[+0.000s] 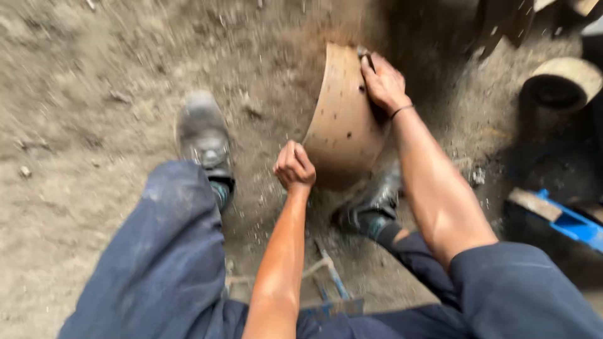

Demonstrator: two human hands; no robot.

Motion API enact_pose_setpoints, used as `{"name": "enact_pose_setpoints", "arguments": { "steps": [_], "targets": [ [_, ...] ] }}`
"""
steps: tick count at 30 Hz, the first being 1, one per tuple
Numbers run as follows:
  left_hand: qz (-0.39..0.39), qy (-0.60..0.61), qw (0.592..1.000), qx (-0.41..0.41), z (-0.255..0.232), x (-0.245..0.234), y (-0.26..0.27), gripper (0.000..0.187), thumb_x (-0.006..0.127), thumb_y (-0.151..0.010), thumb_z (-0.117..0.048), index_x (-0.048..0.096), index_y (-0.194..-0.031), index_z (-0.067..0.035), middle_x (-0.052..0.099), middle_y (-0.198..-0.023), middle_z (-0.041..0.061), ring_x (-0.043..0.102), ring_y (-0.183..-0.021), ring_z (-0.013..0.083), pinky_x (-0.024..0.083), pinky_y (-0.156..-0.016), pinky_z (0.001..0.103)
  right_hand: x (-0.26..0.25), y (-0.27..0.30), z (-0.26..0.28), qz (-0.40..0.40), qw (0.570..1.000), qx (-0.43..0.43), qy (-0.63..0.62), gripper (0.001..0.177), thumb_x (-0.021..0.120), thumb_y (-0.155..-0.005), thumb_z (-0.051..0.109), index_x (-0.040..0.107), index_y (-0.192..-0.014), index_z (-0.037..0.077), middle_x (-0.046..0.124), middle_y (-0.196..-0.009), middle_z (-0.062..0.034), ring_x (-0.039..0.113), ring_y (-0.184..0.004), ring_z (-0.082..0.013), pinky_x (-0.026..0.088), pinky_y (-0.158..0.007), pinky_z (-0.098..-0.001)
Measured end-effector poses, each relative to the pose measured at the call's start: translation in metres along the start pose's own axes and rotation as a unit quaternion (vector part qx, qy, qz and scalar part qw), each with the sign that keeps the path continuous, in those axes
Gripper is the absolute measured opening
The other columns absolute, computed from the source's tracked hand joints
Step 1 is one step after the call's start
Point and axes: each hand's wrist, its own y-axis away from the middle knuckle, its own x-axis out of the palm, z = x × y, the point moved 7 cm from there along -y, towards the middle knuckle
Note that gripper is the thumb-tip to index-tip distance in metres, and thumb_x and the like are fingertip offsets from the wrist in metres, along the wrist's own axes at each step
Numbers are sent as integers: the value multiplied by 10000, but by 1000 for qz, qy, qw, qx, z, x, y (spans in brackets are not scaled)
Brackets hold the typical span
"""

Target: The person sits on the ground and scrubs a curved metal part with a wire brush. They then use a sanding block to smooth the surface of the metal part, occasionally tapping it with a hammer.

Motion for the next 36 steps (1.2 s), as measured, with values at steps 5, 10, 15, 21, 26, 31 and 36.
{"name": "enact_pose_setpoints", "arguments": {
  "steps": [5,10,15,21,26,31,36],
  "targets": [
    [14,-3,1000,-14,7,5,-1,293,441,-1023,-249,514,-825,-46,601,-766,194,603,-725,452,459,-617,534,7,33,11,-88,989,-106,57,452,476,-1083,315,538,-1490,130,487,-1571,-142,405,-1493,-317,287,-1228,-438],
    [34,-10,999,-37,15,14,2,307,445,-1027,-255,526,-807,-57,603,-742,188,611,-705,446,456,-609,534,83,228,19,-146,979,-142,21,731,449,-919,44,342,-1638,112,203,-1730,-211,155,-1625,-403,69,-1313,-580],
    [14,7,1000,-12,11,10,-1,305,444,-1035,-267,538,-837,-55,609,-769,197,629,-737,449,480,-632,529,110,232,9,-76,985,-150,31,654,553,-1051,215,298,-1647,126,90,-1731,-211,45,-1606,-416,1,-1263,-583],
    [13,11,1000,-18,11,7,0,283,439,-1024,-256,540,-861,-48,624,-795,199,632,-757,445,479,-647,533,84,206,17,-114,982,-147,33,612,510,-1094,221,292,-1654,105,94,-1729,-217,41,-1604,-420,9,-1263,-610],
    [20,-4,1000,-16,9,6,4,289,439,-1029,-243,535,-843,-43,632,-790,194,618,-748,450,467,-627,533,21,31,2,-34,996,-82,15,490,387,-1095,358,475,-1532,157,369,-1637,-131,277,-1540,-326,187,-1237,-495],
    [21,1,1000,-19,9,8,-2,312,426,-1036,-248,513,-818,-43,605,-750,181,616,-703,424,461,-599,517,11,13,0,-11,998,-47,34,525,355,-1111,398,417,-1574,159,374,-1644,-125,292,-1544,-316,212,-1262,-463],
    [18,-8,1000,-17,12,9,-3,317,434,-1037,-255,510,-816,-42,596,-755,187,604,-710,438,449,-606,522,76,203,23,-158,978,-136,28,697,481,-1005,249,275,-1642,55,132,-1716,-244,82,-1594,-443,-6,-1266,-597]
  ]
}}
